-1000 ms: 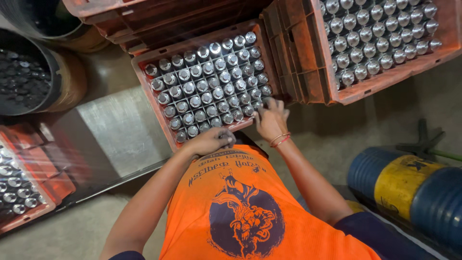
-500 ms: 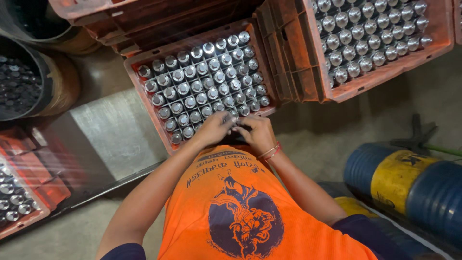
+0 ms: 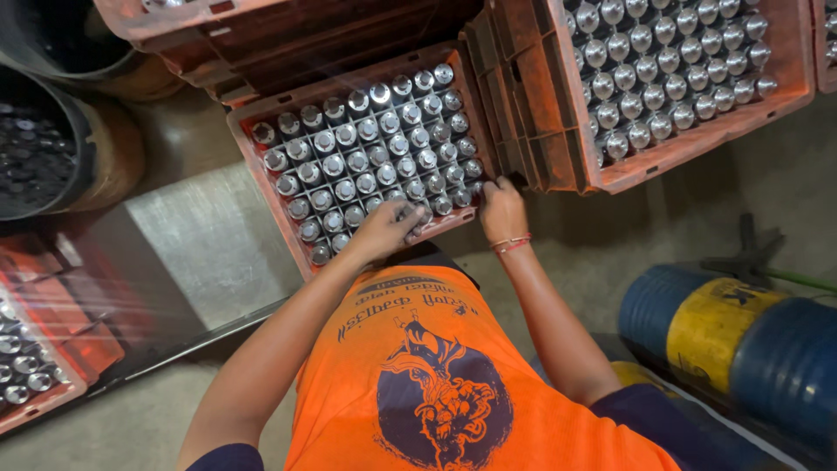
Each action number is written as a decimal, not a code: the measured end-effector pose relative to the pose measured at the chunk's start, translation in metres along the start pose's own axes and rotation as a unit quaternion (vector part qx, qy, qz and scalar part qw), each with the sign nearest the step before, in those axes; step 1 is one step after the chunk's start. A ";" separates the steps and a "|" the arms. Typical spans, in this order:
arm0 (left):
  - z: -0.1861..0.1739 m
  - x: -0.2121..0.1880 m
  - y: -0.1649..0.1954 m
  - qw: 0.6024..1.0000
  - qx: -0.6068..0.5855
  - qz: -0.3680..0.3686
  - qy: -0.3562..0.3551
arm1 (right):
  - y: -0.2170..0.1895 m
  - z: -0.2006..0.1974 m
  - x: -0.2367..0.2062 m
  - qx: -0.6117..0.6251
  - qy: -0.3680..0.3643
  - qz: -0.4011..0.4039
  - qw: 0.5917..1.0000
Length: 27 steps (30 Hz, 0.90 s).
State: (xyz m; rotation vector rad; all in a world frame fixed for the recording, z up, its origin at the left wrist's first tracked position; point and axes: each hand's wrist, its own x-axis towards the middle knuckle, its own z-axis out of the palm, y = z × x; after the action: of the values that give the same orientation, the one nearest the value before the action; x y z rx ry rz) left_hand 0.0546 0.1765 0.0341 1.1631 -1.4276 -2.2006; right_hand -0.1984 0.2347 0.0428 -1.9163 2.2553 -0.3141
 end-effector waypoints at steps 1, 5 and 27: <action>-0.001 0.000 -0.002 1.000 -0.020 -0.019 0.011 | -0.001 0.000 -0.001 -0.010 -0.013 0.004 1.000; -0.005 0.006 -0.008 0.998 -0.028 -0.025 0.048 | -0.010 -0.009 -0.006 0.008 -0.037 -0.024 0.999; 0.015 0.031 -0.006 0.957 -0.279 -0.072 -0.041 | -0.075 -0.046 -0.013 0.335 -0.044 -0.009 0.941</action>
State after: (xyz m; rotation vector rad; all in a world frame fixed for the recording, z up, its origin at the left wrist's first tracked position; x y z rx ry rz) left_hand 0.0249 0.1700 0.0169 0.9982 -0.6718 -2.5355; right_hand -0.1366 0.2379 0.1072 -1.5421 1.7459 -0.8500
